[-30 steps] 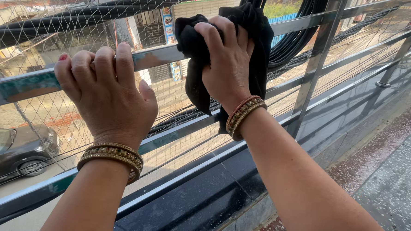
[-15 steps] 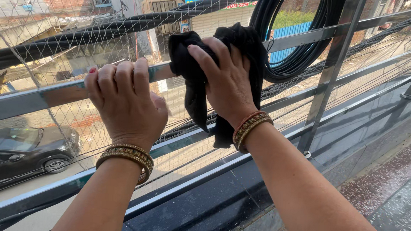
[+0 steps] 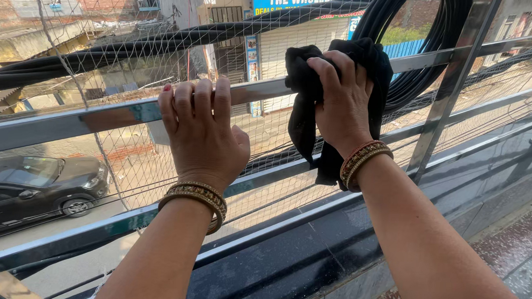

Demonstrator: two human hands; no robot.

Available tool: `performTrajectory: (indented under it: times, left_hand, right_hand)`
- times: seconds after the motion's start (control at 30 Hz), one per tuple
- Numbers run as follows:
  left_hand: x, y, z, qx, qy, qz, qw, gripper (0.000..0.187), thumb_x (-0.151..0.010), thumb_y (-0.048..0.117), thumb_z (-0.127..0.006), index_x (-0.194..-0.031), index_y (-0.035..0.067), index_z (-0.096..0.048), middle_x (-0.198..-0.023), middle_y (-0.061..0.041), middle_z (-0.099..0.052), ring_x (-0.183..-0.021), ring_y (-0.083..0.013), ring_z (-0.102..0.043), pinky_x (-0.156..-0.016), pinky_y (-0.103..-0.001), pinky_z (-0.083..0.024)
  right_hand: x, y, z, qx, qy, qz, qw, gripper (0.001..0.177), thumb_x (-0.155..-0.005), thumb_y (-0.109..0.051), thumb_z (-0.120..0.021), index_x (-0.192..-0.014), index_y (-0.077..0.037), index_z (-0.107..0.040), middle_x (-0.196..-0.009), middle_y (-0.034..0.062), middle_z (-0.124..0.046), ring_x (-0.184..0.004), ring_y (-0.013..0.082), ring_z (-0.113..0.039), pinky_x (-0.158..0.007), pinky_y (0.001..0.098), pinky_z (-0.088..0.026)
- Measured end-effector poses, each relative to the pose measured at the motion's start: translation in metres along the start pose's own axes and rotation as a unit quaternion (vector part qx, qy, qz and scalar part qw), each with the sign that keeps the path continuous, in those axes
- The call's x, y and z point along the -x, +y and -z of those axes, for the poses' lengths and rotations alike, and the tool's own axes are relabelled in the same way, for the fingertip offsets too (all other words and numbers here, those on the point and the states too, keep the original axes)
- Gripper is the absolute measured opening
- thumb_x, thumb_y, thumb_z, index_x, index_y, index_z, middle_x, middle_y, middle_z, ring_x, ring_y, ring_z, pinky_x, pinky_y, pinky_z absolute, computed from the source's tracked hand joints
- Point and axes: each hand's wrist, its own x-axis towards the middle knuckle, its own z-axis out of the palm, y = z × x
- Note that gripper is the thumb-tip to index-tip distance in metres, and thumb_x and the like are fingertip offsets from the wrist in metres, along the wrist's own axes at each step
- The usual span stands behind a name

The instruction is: The person wipes a metal railing on a balcony using a black cloth. They clean the horizontal bars and vertical supports, moving along the length of the railing.

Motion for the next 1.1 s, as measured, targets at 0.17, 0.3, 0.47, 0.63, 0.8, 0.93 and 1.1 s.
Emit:
performTrajectory:
  times: [0.17, 0.3, 0.47, 0.63, 0.8, 0.93, 1.1]
  left_hand:
    - [0.001, 0.0, 0.006, 0.016, -0.033, -0.002, 0.999, 0.08, -0.075, 0.023, -0.063, -0.148, 0.01, -0.032, -0.137, -0.015, -0.037, -0.138, -0.0342, -0.032, -0.125, -0.054, -0.013]
    - [0.006, 0.0, 0.012, 0.029, -0.059, -0.001, 0.998, 0.087, -0.075, 0.023, -0.063, -0.154, 0.008, -0.03, -0.145, -0.015, -0.035, -0.144, -0.0328, -0.027, -0.126, -0.052, -0.008]
    - [0.015, -0.029, 0.016, 0.046, -0.078, -0.078, 0.993, 0.084, -0.084, 0.021, -0.061, -0.16, 0.009, -0.028, -0.16, -0.011, -0.035, -0.154, -0.0268, -0.026, -0.131, -0.046, -0.009]
    - [0.036, -0.088, 0.03, 0.072, -0.062, -0.017, 0.995, 0.084, -0.09, 0.03, -0.064, -0.163, 0.009, -0.027, -0.167, -0.017, -0.031, -0.157, -0.0295, -0.023, -0.13, -0.049, -0.008]
    - [0.067, -0.15, 0.061, -0.127, -0.064, 0.012, 0.99, 0.09, -0.096, 0.042, -0.068, -0.169, 0.02, -0.021, -0.169, -0.012, -0.024, -0.161, -0.0304, -0.012, -0.134, -0.055, 0.001]
    - [0.078, -0.151, 0.064, -0.131, -0.108, 0.034, 0.985, 0.098, -0.089, 0.042, -0.07, -0.169, 0.019, -0.019, -0.164, -0.013, -0.026, -0.16, -0.0341, -0.014, -0.131, -0.057, -0.001]
    - [0.076, -0.142, 0.064, -0.091, -0.073, 0.046, 0.992, 0.091, -0.086, 0.038, -0.072, -0.164, 0.018, -0.03, -0.159, -0.011, -0.032, -0.158, -0.032, -0.02, -0.13, -0.057, -0.003]
  right_hand:
    - [-0.007, -0.005, 0.005, -0.001, -0.038, -0.046, 0.998, 0.054, -0.086, -0.003, -0.076, -0.132, -0.023, -0.056, -0.138, 0.006, -0.048, -0.132, 0.0379, -0.044, -0.112, 0.0558, -0.03]
    - [-0.014, -0.007, 0.008, -0.004, -0.079, -0.079, 0.994, 0.054, -0.083, -0.002, -0.073, -0.129, -0.024, -0.057, -0.137, 0.0067, -0.048, -0.131, 0.0379, -0.043, -0.111, 0.0558, -0.029]
    - [-0.019, -0.004, 0.014, -0.006, -0.109, -0.073, 0.991, 0.051, -0.084, -0.003, -0.074, -0.127, -0.025, -0.057, -0.135, 0.0062, -0.048, -0.132, 0.0369, -0.042, -0.113, 0.0557, -0.027]
    - [-0.022, -0.008, 0.014, 0.014, -0.121, -0.095, 0.988, 0.056, -0.08, -0.001, -0.072, -0.127, -0.026, -0.057, -0.134, 0.0061, -0.047, -0.133, 0.0371, -0.039, -0.111, 0.0567, -0.026]
    - [-0.026, -0.028, 0.016, 0.027, -0.14, -0.139, 0.98, 0.057, -0.078, -0.001, -0.071, -0.126, -0.027, -0.056, -0.135, 0.0065, -0.046, -0.131, 0.0387, -0.039, -0.106, 0.0584, -0.028]
    - [-0.027, -0.068, 0.012, 0.028, -0.112, -0.089, 0.989, 0.052, -0.082, -0.003, -0.07, -0.126, -0.026, -0.055, -0.135, 0.0077, -0.047, -0.128, 0.0392, -0.042, -0.105, 0.0598, -0.031]
    - [-0.03, -0.149, 0.001, 0.015, -0.063, -0.033, 0.997, 0.053, -0.083, -0.006, -0.071, -0.13, -0.025, -0.054, -0.135, 0.0071, -0.048, -0.125, 0.0379, -0.046, -0.106, 0.059, -0.034]
